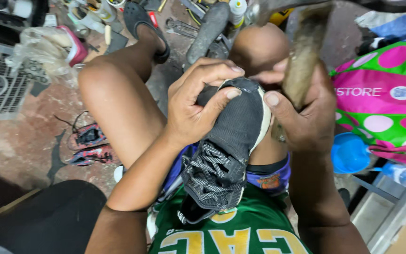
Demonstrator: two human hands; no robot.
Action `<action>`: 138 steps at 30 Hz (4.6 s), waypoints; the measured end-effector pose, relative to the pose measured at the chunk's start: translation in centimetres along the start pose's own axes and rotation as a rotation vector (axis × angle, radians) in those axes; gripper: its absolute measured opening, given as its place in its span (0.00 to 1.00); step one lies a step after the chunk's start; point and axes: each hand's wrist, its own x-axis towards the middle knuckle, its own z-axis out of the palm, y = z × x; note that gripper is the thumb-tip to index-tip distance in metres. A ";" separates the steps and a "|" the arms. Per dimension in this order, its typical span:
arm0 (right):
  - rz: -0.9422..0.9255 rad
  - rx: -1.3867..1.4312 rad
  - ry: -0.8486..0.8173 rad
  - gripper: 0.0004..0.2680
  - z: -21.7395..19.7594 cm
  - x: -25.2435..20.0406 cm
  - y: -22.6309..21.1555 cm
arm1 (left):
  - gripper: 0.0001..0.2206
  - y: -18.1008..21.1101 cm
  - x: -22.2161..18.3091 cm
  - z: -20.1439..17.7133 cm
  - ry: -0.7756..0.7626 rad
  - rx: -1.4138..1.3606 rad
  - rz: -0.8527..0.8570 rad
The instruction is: The person repairs a shoe by hammering the sole with a hammer, fitting the sole onto the shoe upper by hand, and hammering along the sole.
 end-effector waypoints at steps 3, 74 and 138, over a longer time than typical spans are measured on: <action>-0.072 -0.184 0.013 0.14 -1.4 0.5 -1.0 | 0.11 0.1 0.3 0.5 -0.033 0.032 0.014; -0.275 -0.224 0.116 0.22 -4.9 -2.1 7.7 | 0.35 3.5 -10.0 2.7 0.093 0.215 -0.388; -0.022 -0.017 0.024 0.17 -2.6 -0.8 6.6 | 0.22 0.5 2.9 -7.2 -0.252 0.529 0.087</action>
